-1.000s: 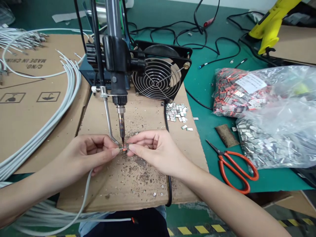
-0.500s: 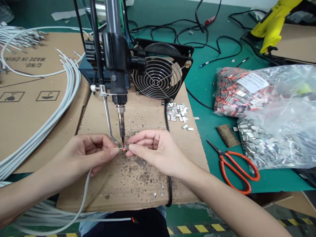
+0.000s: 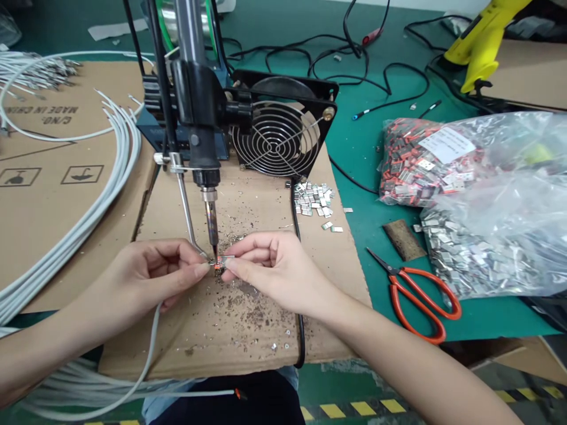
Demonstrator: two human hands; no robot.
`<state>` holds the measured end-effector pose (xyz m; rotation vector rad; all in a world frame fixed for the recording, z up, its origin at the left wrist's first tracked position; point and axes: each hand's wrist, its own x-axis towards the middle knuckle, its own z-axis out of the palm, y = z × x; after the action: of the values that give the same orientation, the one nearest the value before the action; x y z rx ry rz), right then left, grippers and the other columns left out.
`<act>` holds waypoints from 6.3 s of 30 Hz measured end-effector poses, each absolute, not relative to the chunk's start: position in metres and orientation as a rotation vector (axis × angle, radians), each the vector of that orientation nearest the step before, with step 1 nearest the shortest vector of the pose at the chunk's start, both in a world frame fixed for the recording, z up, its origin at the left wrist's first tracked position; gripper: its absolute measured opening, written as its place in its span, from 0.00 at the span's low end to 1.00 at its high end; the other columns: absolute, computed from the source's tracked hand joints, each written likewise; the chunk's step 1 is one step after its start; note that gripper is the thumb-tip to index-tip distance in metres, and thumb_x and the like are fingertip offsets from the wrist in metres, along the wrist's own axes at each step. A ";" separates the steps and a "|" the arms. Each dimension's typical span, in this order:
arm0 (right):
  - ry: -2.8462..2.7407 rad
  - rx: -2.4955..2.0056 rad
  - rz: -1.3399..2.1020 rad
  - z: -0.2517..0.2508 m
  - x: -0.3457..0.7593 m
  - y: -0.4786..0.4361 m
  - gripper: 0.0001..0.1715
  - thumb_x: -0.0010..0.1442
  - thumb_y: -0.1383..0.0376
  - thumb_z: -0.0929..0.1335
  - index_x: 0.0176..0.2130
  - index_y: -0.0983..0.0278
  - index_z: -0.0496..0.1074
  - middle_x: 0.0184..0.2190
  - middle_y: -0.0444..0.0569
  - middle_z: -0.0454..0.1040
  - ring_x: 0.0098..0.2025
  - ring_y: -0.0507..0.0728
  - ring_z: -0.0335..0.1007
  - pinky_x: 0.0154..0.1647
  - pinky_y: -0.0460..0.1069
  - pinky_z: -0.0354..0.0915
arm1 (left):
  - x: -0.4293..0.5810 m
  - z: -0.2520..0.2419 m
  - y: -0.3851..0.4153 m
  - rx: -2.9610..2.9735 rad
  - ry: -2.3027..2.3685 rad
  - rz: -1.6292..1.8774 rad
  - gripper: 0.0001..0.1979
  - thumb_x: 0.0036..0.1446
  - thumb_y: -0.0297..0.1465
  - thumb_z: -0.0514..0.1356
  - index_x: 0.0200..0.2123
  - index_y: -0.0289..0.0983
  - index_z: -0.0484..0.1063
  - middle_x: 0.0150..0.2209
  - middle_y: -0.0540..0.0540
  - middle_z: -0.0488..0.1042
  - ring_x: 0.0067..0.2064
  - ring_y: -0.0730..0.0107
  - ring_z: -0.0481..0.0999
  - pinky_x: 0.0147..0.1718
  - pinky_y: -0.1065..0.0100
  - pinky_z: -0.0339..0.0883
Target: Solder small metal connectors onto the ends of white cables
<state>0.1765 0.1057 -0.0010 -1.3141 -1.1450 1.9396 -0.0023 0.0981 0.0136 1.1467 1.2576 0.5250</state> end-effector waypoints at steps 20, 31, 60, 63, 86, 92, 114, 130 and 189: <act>-1.124 -1.323 1.921 0.000 0.176 0.108 0.03 0.49 0.71 0.71 0.29 0.67 0.74 0.21 0.45 0.76 0.18 0.47 0.66 0.15 0.42 0.56 | -0.002 0.012 0.098 1.181 1.248 0.527 0.06 0.48 0.27 0.60 0.20 0.34 0.69 0.16 0.56 0.65 0.16 0.82 0.57 0.12 0.78 0.50; -1.149 -1.286 1.902 -0.001 0.176 0.106 0.04 0.48 0.71 0.71 0.29 0.66 0.73 0.21 0.45 0.77 0.16 0.44 0.62 0.11 0.41 0.51 | -0.003 0.012 0.097 1.227 1.253 0.537 0.06 0.49 0.27 0.59 0.22 0.34 0.70 0.19 0.54 0.66 0.20 0.81 0.59 0.15 0.78 0.51; -1.160 -1.203 1.919 -0.002 0.179 0.104 0.03 0.49 0.72 0.71 0.29 0.66 0.73 0.21 0.43 0.77 0.16 0.43 0.60 0.14 0.40 0.54 | -0.002 0.012 0.093 1.153 1.207 0.571 0.06 0.49 0.27 0.59 0.21 0.32 0.69 0.19 0.54 0.66 0.21 0.81 0.59 0.17 0.78 0.52; -1.166 -1.194 1.917 -0.003 0.179 0.104 0.03 0.49 0.72 0.71 0.29 0.66 0.73 0.22 0.44 0.77 0.16 0.43 0.60 0.14 0.40 0.54 | -0.003 0.011 0.093 1.147 1.203 0.571 0.06 0.49 0.27 0.60 0.21 0.32 0.69 0.19 0.54 0.66 0.21 0.81 0.59 0.18 0.78 0.53; -1.098 -1.192 1.933 -0.004 0.177 0.106 0.03 0.49 0.73 0.71 0.29 0.67 0.74 0.21 0.44 0.77 0.14 0.42 0.59 0.13 0.40 0.51 | -0.003 0.015 0.096 1.050 1.250 0.541 0.08 0.49 0.28 0.60 0.20 0.33 0.68 0.15 0.58 0.62 0.15 0.84 0.57 0.13 0.81 0.49; -1.112 -1.181 1.931 -0.003 0.177 0.107 0.04 0.50 0.73 0.71 0.30 0.67 0.74 0.21 0.43 0.77 0.14 0.42 0.59 0.13 0.40 0.51 | -0.001 0.016 0.096 1.030 1.240 0.541 0.07 0.48 0.27 0.60 0.20 0.33 0.68 0.13 0.59 0.61 0.15 0.84 0.56 0.12 0.80 0.48; -1.206 -1.291 1.875 -0.002 0.175 0.106 0.05 0.48 0.71 0.72 0.29 0.67 0.72 0.23 0.46 0.77 0.23 0.47 0.69 0.19 0.41 0.58 | -0.001 0.018 0.095 1.021 1.268 0.512 0.07 0.49 0.29 0.60 0.21 0.34 0.67 0.16 0.57 0.62 0.15 0.83 0.59 0.13 0.79 0.52; -1.191 -1.259 1.876 -0.003 0.174 0.106 0.06 0.47 0.69 0.72 0.27 0.65 0.71 0.22 0.44 0.76 0.17 0.45 0.64 0.14 0.42 0.55 | -0.003 0.014 0.094 0.957 1.169 0.497 0.07 0.51 0.30 0.59 0.25 0.33 0.66 0.18 0.57 0.65 0.16 0.81 0.66 0.17 0.77 0.59; -1.077 -1.171 1.943 -0.006 0.178 0.107 0.06 0.49 0.75 0.71 0.29 0.66 0.75 0.20 0.42 0.78 0.15 0.42 0.61 0.14 0.39 0.54 | -0.003 0.015 0.096 0.973 1.205 0.486 0.07 0.49 0.29 0.61 0.23 0.33 0.67 0.15 0.58 0.63 0.15 0.83 0.62 0.14 0.80 0.58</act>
<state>0.1780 0.1068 -0.0055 -1.1711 -1.0774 1.9433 -0.0029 0.0958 0.0147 0.9725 1.2046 0.4858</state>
